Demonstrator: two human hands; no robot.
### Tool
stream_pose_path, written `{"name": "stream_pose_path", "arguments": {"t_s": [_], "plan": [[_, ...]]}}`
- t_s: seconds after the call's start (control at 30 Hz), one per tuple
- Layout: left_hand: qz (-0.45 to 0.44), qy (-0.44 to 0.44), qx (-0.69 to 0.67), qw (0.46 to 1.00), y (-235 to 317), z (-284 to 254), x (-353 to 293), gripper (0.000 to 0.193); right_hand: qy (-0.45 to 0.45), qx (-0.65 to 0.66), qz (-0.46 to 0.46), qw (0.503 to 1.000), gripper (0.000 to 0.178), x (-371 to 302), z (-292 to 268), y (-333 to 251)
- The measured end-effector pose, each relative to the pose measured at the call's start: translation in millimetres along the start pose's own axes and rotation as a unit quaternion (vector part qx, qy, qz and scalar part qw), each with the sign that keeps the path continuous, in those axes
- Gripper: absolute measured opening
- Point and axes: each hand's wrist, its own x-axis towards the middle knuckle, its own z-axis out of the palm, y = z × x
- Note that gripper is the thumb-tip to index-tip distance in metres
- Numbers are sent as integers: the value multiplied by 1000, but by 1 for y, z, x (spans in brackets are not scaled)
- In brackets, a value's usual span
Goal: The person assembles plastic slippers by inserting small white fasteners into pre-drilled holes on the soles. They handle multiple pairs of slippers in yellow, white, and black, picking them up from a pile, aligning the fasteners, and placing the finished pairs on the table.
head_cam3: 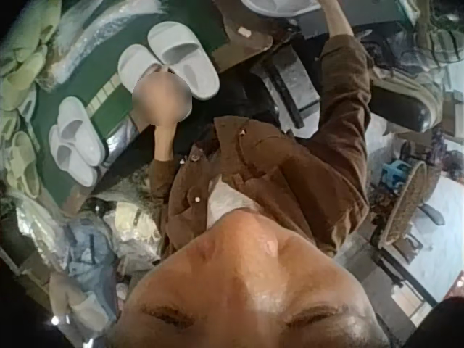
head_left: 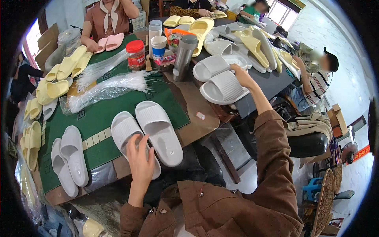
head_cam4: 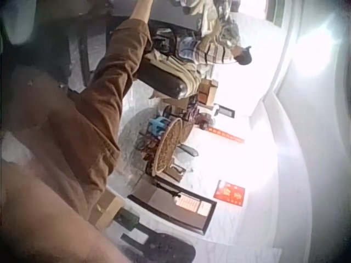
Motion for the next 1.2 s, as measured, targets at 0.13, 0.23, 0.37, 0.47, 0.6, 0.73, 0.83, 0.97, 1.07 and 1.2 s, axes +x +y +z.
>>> {"name": "stream_pose_path", "arguments": {"t_s": [0.13, 0.23, 0.37, 0.47, 0.6, 0.73, 0.83, 0.97, 1.07, 1.2], "plan": [[-7, -23, 26, 999, -15, 12, -11, 51, 68, -74, -8, 995, 32, -8, 3, -4], [-10, -46, 114, 992, -10, 12, -6, 52, 55, -111, 40, 991, 35, -19, 3, -27], [-3, -39, 148, 988, -13, 12, 0, 48, 21, -10, 123, 992, 37, -47, 7, -86], [-17, -38, 142, 989, -13, 18, 9, 44, 49, 29, 93, 994, 38, -78, 24, -129], [-23, -24, 147, 989, -17, 29, 14, 41, 26, 115, 24, 993, 33, -95, 54, -187], [-4, 24, 217, 976, -32, 35, 13, 37, -13, 171, 53, 984, 32, -96, 89, -199], [19, 62, 275, 959, -46, 20, 7, 38, 6, 169, 62, 984, 32, -89, 119, -198], [-68, 42, 301, 950, -76, -24, -5, 39, 34, 129, 5, 991, 37, -82, 165, -185], [-108, 48, 321, 940, -113, -63, -22, 42, 18, 77, 20, 997, 43, -81, 174, -195], [-146, 67, 366, 917, -160, -102, -36, 44, 22, 111, 13, 993, 45, -79, 189, -211]]}}
